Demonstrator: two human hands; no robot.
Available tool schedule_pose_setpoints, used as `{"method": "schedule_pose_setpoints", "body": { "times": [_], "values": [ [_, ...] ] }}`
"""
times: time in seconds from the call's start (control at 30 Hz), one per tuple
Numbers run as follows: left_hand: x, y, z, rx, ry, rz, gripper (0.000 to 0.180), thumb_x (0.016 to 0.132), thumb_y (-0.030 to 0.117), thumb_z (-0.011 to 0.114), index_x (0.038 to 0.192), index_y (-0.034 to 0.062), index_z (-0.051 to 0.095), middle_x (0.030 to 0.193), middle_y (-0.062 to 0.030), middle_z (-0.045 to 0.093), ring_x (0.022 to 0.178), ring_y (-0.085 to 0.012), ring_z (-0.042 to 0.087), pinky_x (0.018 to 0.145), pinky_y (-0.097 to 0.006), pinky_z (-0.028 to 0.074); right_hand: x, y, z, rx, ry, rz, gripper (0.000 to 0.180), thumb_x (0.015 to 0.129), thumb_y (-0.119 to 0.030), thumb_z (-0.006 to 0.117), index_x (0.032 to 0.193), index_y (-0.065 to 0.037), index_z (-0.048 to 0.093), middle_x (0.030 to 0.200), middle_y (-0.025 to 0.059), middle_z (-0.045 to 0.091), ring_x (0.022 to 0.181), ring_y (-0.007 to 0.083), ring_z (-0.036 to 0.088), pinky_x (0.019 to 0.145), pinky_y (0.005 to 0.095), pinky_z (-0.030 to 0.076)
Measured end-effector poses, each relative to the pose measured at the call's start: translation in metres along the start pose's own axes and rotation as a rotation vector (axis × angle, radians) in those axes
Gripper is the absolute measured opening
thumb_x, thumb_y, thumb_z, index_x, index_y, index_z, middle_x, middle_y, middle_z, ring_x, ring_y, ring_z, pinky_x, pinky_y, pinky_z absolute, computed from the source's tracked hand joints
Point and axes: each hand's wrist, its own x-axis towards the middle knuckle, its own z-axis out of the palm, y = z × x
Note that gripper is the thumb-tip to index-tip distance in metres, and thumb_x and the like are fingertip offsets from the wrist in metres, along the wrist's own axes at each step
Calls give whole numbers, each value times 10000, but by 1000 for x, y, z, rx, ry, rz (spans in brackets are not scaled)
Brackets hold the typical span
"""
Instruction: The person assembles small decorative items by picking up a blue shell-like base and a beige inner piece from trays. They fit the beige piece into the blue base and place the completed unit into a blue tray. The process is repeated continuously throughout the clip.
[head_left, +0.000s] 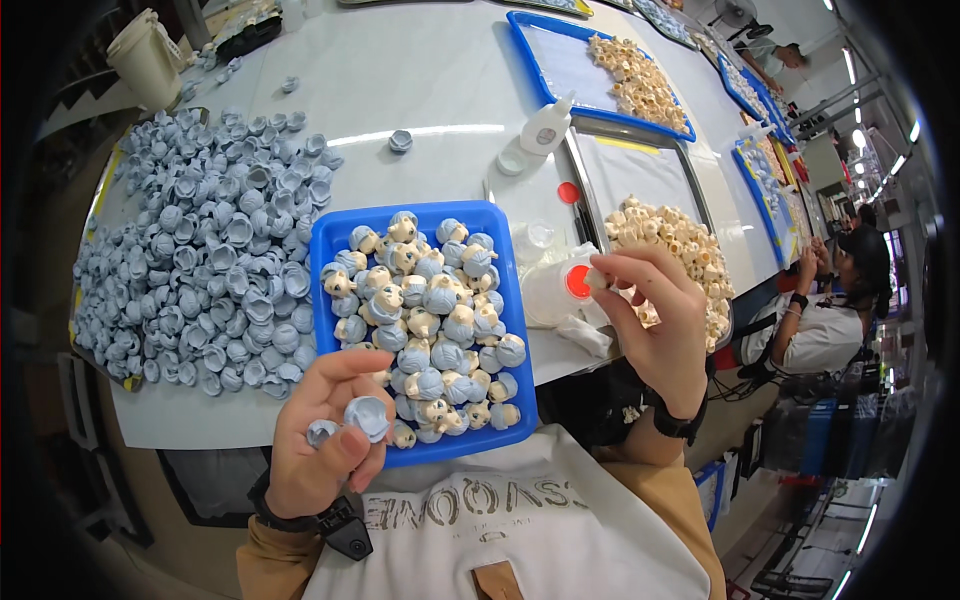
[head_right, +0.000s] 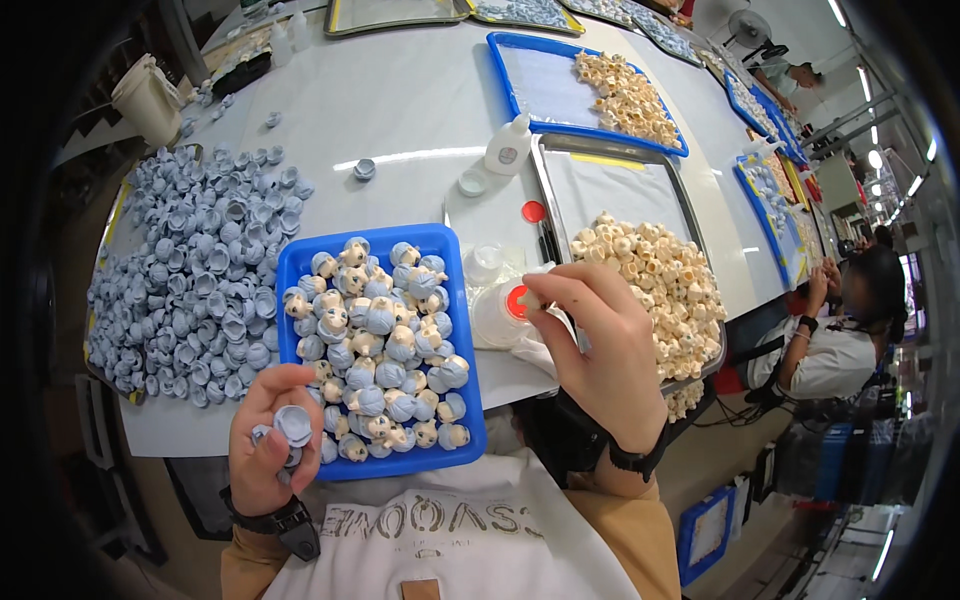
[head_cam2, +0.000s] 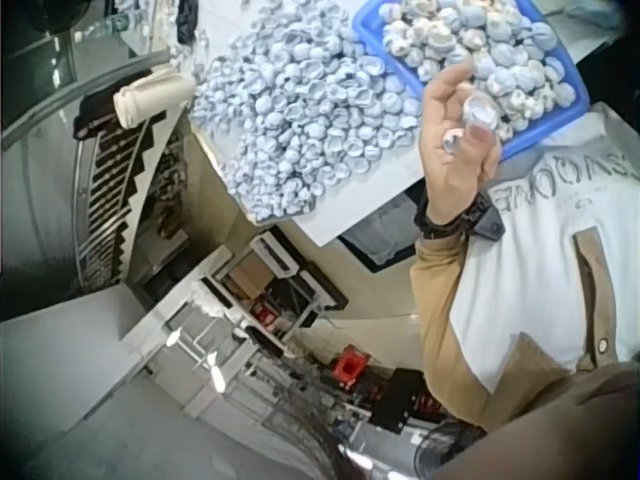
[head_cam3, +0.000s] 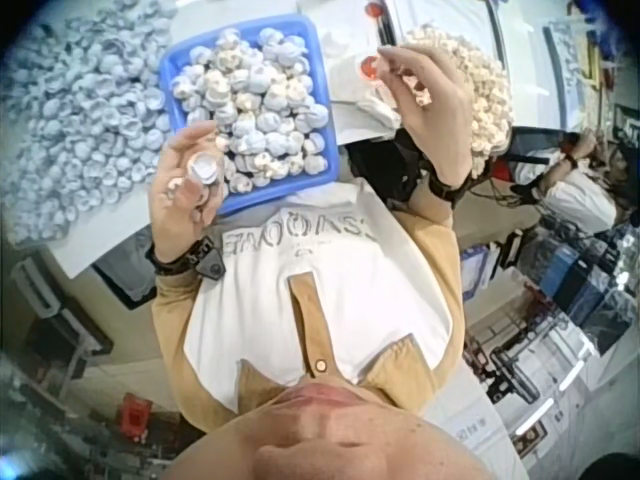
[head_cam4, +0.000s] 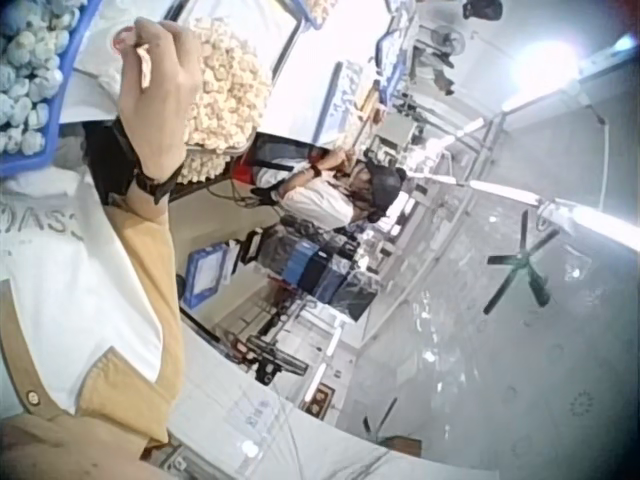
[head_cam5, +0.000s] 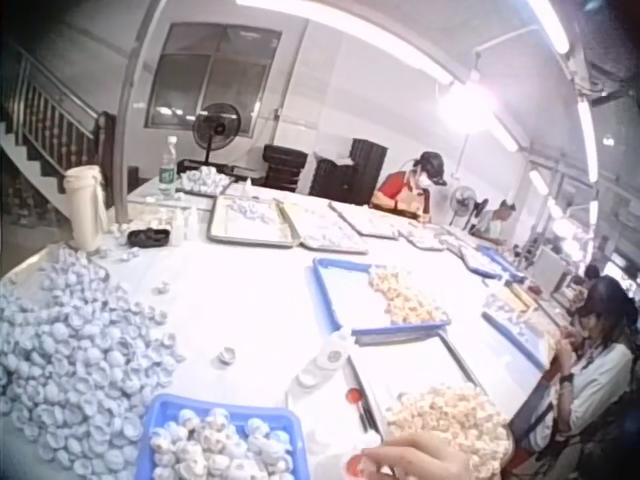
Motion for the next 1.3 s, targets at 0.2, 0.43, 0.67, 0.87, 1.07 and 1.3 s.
{"method": "schedule_pose_setpoints", "body": {
  "times": [0.2,0.43,0.67,0.87,1.07,1.3],
  "values": [
    [6,10,6,283,-332,-279,293,887,204,570,1086,-11,572,900,-75,577,693,-117,557,588,-220,440,-15,-33,0,412,-174,-368,164,760,31,623,917,-2,657,930,152,619,762,217,635,594,271,496],
    [6,1,6,324,-331,-111,218,866,118,587,1045,-5,569,911,-75,590,793,-123,560,694,-255,455,-18,-66,31,706,-165,-451,204,707,-16,708,910,-9,682,969,147,608,738,203,578,613,287,471],
    [5,-3,6,225,-282,-103,242,856,120,605,1053,-11,555,910,-75,585,816,-114,562,706,-254,453,-23,-72,49,762,34,-297,264,652,22,737,908,-2,680,892,140,630,706,216,595,620,282,466],
    [0,0,9,133,-226,-167,366,855,135,627,1135,-29,457,928,-75,587,826,-100,564,707,-229,447,-17,-48,24,624,-37,-255,291,648,89,669,919,-19,672,929,131,630,765,231,615,689,307,488],
    [-4,-2,-1,62,-151,-73,418,875,277,603,1118,-31,459,808,-82,583,656,-70,543,702,-204,441,3,-8,-2,-4,0,-20,244,703,60,640,927,-35,667,863,100,611,784,246,600,648,310,490],
    [-1,-1,1,134,-47,-24,414,891,285,543,1113,-64,534,825,-114,607,476,-47,476,577,-192,440,6,0,10,-56,-14,-48,233,688,61,638,900,-33,667,861,75,621,786,243,565,675,328,465]
  ]
}}
